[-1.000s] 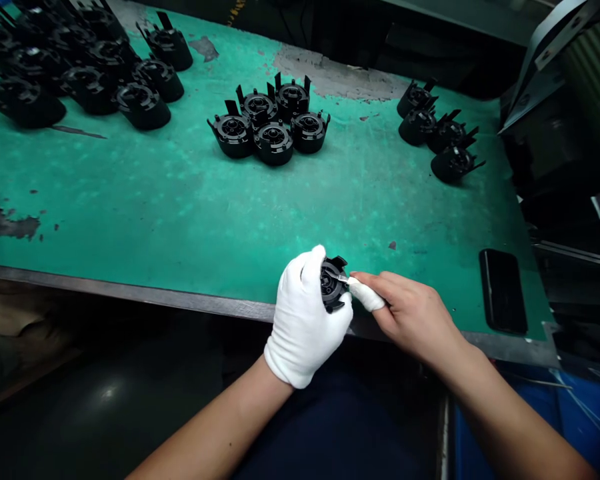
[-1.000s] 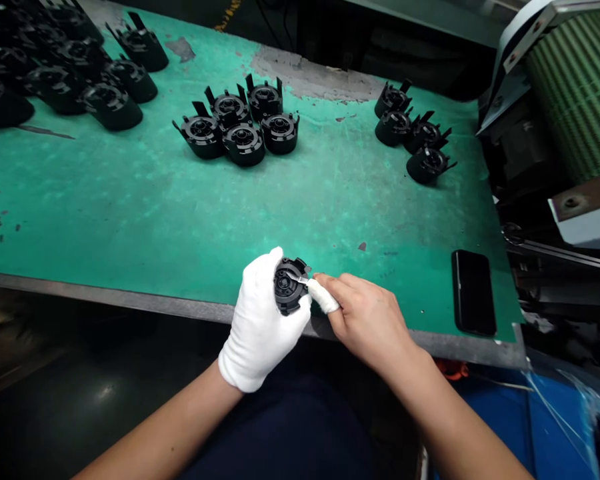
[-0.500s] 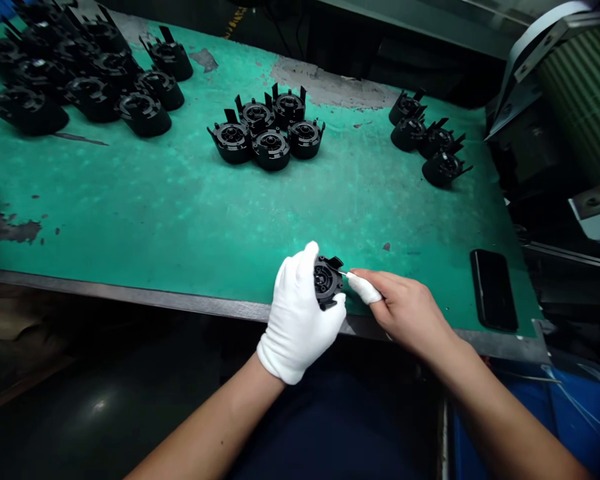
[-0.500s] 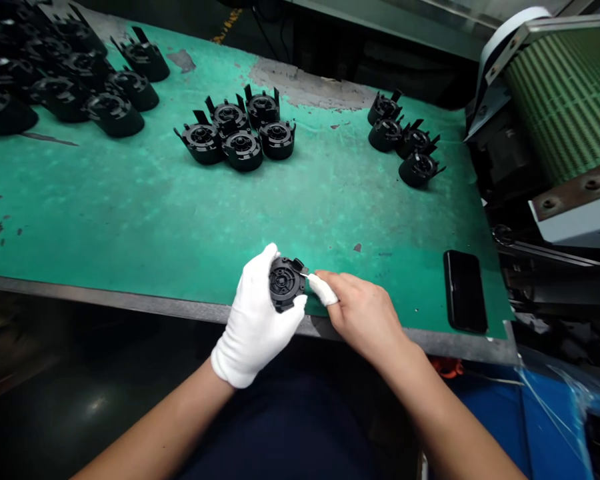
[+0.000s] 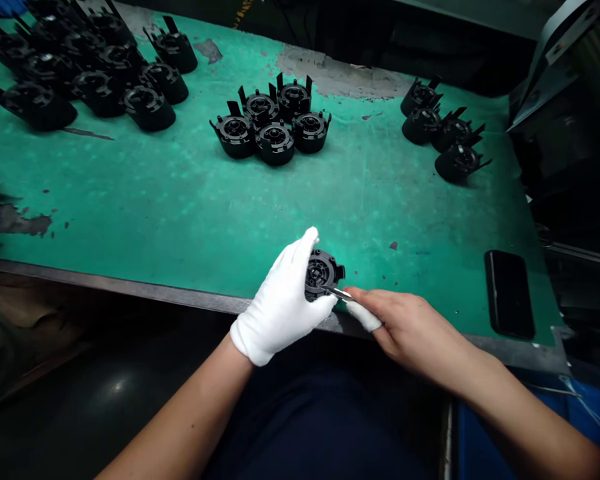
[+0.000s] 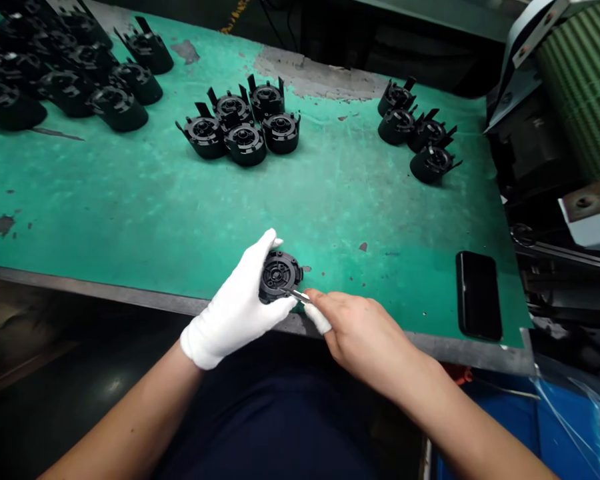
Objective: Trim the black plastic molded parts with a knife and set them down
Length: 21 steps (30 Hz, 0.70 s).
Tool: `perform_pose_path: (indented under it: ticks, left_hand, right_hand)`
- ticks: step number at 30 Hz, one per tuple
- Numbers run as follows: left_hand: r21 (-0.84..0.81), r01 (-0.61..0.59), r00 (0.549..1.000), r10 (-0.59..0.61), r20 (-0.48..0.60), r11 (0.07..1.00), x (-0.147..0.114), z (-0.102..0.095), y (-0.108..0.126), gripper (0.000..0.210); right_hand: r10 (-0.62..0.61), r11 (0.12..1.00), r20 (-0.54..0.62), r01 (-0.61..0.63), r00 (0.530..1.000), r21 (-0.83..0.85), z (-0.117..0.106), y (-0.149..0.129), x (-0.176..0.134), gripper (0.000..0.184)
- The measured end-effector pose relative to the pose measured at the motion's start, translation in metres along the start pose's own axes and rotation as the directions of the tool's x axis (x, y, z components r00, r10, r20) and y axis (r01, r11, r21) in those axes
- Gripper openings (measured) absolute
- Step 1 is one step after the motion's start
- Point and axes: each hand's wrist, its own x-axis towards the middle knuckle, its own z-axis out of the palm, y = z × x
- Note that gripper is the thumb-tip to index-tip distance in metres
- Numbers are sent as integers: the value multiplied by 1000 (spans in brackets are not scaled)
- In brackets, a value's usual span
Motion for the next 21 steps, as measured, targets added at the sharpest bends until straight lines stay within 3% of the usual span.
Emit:
perform_pose_path:
  ticks: [3,8,13,21]
  left_hand:
    - [-12,-8,999,9,47,1000,4,-4,1,90]
    - [-1,-14,997,14,72,1000,7,-8,2,86]
    - [-14,-29,994,30,109,999,12,-12,4,82]
    - [-47,-37,985,45,169,998,19,-20,5,79]
  right_hand:
    - [-42,999,49,42,998,-1,-5,1,1,57]
    - [-4,1000,9,4,1000,-19,-8,5,-2,56]
    - [-52,998,88,54,995,-12,-10,6,0,58]
    - [-35,999,-15,35,999,-41,-10,8,6,49]
